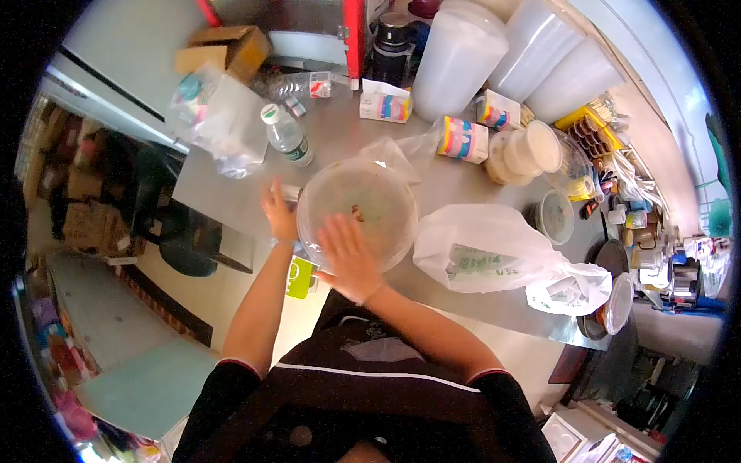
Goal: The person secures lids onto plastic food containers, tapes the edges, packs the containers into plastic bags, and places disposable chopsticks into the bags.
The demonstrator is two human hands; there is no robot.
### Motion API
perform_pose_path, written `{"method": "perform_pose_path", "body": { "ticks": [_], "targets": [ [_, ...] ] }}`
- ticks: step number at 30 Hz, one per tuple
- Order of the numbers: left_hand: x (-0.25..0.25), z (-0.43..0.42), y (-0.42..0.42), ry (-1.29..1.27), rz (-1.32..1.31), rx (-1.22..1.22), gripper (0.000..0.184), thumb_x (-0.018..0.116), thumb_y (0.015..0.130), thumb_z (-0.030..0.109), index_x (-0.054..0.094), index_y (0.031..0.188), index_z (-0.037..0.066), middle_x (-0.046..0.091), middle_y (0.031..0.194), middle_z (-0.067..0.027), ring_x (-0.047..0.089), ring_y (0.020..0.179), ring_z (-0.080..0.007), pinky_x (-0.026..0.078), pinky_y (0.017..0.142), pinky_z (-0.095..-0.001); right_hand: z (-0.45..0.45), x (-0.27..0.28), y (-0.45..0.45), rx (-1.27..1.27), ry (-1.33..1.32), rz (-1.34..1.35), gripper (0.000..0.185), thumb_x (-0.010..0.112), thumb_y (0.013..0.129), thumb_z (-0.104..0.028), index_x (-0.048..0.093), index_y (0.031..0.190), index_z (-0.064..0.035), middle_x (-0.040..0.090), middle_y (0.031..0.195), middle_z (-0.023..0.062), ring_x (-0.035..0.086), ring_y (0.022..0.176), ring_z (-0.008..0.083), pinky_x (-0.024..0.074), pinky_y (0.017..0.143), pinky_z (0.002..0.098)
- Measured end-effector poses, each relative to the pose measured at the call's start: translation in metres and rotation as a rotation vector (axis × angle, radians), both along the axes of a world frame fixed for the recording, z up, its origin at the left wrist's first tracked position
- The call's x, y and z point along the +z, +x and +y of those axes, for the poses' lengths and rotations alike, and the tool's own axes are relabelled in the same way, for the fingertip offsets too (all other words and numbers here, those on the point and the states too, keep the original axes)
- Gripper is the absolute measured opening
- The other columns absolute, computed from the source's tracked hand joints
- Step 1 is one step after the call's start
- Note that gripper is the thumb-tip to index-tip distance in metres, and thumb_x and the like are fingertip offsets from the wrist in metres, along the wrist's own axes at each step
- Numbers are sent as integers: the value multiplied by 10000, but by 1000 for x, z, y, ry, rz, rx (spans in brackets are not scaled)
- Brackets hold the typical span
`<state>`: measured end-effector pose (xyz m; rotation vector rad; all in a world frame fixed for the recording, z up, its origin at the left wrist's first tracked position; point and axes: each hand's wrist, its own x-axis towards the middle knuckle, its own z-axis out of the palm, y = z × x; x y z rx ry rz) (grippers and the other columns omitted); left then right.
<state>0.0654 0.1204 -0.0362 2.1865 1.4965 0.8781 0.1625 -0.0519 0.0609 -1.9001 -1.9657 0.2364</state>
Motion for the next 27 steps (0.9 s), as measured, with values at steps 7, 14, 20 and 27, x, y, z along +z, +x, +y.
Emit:
{"method": "perform_pose_path", "body": {
  "ticks": [7,14,20,27],
  "targets": [
    [37,-114,-16,-393,-1013,-40,505,347,981,186,192,1416,-17,215,1472,-172,208,1359,-302,192,1101,-392,12,19,90,-448,421,289,607,508,889,-319,327,1356,24,279,1428,217,259,1321,382,211,1089,457],
    [85,-68,23,-18,285,-219,527,420,927,165,259,1404,9,223,1467,-177,195,1361,-344,173,1107,-444,96,-13,116,-118,-129,-203,596,355,944,-420,331,1358,8,302,1440,147,239,1349,307,166,1116,425],
    [64,-60,14,-219,-211,-240,523,426,924,179,275,1390,-5,235,1465,-182,173,1374,-332,166,1088,-498,109,-24,83,454,6,157,598,466,896,-381,360,1344,1,318,1427,163,233,1356,285,181,1117,424],
    [59,-168,16,38,-382,-54,537,384,954,231,226,1400,-22,240,1437,-253,230,1335,-406,188,1090,-434,-29,19,61,73,84,57,565,516,871,-339,405,1307,4,319,1420,180,273,1332,332,212,1080,486]
  ]
}}
